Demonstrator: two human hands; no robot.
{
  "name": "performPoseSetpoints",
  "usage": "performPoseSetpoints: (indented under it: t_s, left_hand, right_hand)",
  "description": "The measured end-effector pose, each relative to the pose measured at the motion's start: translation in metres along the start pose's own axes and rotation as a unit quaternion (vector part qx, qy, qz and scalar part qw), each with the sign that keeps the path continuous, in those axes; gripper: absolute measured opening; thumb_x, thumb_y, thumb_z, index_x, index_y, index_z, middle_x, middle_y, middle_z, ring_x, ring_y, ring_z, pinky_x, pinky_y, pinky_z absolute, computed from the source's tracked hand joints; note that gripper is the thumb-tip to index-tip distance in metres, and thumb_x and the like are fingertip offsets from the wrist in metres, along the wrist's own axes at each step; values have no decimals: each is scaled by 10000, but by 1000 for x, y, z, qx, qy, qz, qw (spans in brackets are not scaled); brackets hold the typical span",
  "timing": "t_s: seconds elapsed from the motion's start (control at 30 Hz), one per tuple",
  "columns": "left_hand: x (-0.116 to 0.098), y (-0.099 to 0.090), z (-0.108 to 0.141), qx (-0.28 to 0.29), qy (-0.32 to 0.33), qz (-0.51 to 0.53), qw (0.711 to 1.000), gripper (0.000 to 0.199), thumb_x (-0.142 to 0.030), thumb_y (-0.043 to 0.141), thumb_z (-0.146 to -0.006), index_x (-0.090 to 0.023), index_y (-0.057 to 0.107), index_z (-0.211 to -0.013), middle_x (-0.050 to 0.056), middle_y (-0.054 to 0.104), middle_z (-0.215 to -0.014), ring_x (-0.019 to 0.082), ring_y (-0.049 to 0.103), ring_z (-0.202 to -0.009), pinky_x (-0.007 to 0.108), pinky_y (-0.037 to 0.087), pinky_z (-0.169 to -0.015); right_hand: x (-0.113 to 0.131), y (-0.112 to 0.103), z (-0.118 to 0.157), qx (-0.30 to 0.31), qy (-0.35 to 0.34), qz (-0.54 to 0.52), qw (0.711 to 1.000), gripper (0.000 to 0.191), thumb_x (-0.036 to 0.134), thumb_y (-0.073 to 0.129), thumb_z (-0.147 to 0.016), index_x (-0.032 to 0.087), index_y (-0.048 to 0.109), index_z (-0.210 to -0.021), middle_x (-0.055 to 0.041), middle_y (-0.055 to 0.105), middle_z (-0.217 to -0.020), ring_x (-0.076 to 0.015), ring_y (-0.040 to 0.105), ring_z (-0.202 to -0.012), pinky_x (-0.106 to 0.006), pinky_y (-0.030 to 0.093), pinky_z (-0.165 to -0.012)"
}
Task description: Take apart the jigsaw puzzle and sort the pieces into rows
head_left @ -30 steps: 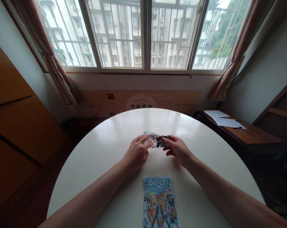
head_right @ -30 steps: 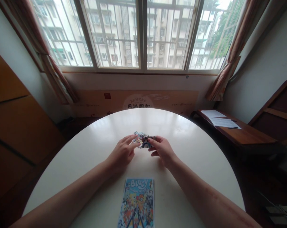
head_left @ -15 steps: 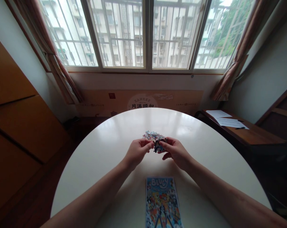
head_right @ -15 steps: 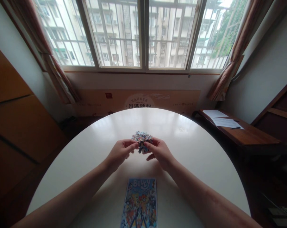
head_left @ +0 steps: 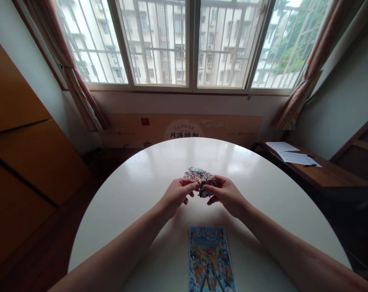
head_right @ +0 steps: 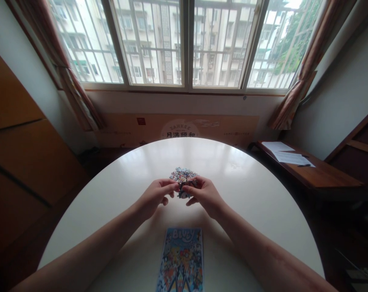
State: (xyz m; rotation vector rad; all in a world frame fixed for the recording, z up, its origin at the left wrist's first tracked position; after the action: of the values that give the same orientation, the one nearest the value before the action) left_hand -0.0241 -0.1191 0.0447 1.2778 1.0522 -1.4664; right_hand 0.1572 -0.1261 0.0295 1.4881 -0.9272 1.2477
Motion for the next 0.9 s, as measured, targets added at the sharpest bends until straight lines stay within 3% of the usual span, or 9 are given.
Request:
performPoseSetpoints:
  t_s: [0.3, 0.5, 0.73, 0.9]
  left_hand:
    - [-1, -4, 0, 33, -33, 2, 999, 274, -355, 737, -680, -130, 706, -833, 61, 639, -791, 123, 513, -654, 184, 303, -426]
    - [-3, -5, -1, 29, 1, -34, 999, 267, -363, 742, -672, -129, 717, -798, 31, 592, -663, 130, 507, -613, 193, 327, -412]
    - [2, -3, -4, 5, 39, -64, 997, 245, -350, 704, -718, -129, 728, -822, 36, 617, -662, 122, 506, -578, 190, 349, -404]
    - [0, 0, 0, -5, 40, -94, 995, 301, -426, 685, -751, -133, 723, -806, 65, 660, -740, 131, 534, -589, 191, 365, -390]
  right_hand:
    - [-8, -6, -6, 12, 11, 10, 1000, 386, 405, 859, -655, 153, 681, -887, -72, 729, -809, -206, 699, -715, -307, 580, -553]
    - [-7, -4, -5, 25, 36, 13, 999, 380, 403, 855, -666, 153, 679, -892, -55, 715, -764, -192, 691, -683, -293, 577, -540]
    - [-9, -3, -4, 28, 57, -21, 998, 395, 399, 862, -648, 146, 697, -904, -56, 709, -784, -170, 676, -703, -244, 550, -530]
    - [-8, -3, -5, -37, 38, -35, 998, 399, 415, 863, -632, 156, 677, -873, -58, 713, -781, -185, 679, -719, -271, 551, -561]
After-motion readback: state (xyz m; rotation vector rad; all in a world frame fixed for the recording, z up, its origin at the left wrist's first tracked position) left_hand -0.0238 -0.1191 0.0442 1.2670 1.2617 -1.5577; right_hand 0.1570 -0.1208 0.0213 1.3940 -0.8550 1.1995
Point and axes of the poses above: each hand's wrist, its own z-axis away from the middle knuckle, its own y-axis out of the palm, x = y × z, the point moved 1 cm from there along -z, towards the middle knuckle
